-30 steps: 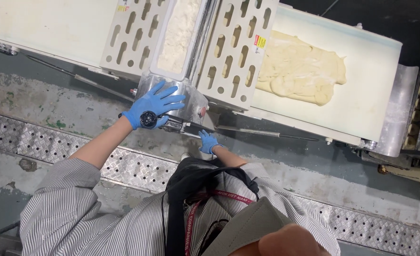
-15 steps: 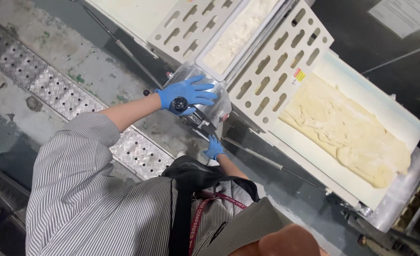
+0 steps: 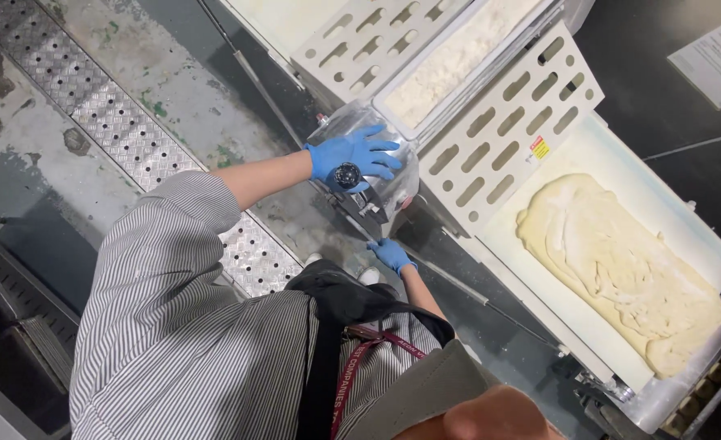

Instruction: Operate a commercial dough sheeter to roll and flatten a block of dough to a consistent thickness.

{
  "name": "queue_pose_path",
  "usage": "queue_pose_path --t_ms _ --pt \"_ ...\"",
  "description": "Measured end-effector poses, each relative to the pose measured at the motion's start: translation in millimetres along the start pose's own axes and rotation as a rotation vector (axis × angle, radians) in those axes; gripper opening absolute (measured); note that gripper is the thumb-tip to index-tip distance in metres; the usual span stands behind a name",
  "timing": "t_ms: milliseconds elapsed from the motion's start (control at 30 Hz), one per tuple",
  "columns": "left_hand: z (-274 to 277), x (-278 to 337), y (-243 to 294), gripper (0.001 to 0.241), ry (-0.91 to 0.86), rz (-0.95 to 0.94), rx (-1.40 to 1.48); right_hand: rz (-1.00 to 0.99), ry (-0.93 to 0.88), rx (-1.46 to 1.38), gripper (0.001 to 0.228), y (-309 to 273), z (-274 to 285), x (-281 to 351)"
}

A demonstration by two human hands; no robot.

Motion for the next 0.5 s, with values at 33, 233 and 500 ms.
queue_pose_path --t_ms 33,233,500 --pt "1 -1 0 0.048 0.003 0.001 -0.002 0.000 0.002 0.004 0.061 7 -7 -3" --pt "-3 -6 3 0.041 -0.032 0.010 -0.048 0.194 0.182 -0.149 0.058 27 -24 -11" --pt "21 -5 16 0.036 0.111 -0.173 0.148 0.215 0.176 -0.239 0.065 37 -31 -10"
Point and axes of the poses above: each hand's wrist, its own x-axis away from the middle knuckle, its own z-axis out of the back of the hand, y = z × x, the point moved 2 cm from there along -x, towards the middle knuckle, and after that the axes turned 4 degrees about x, right-handed, at the moved point
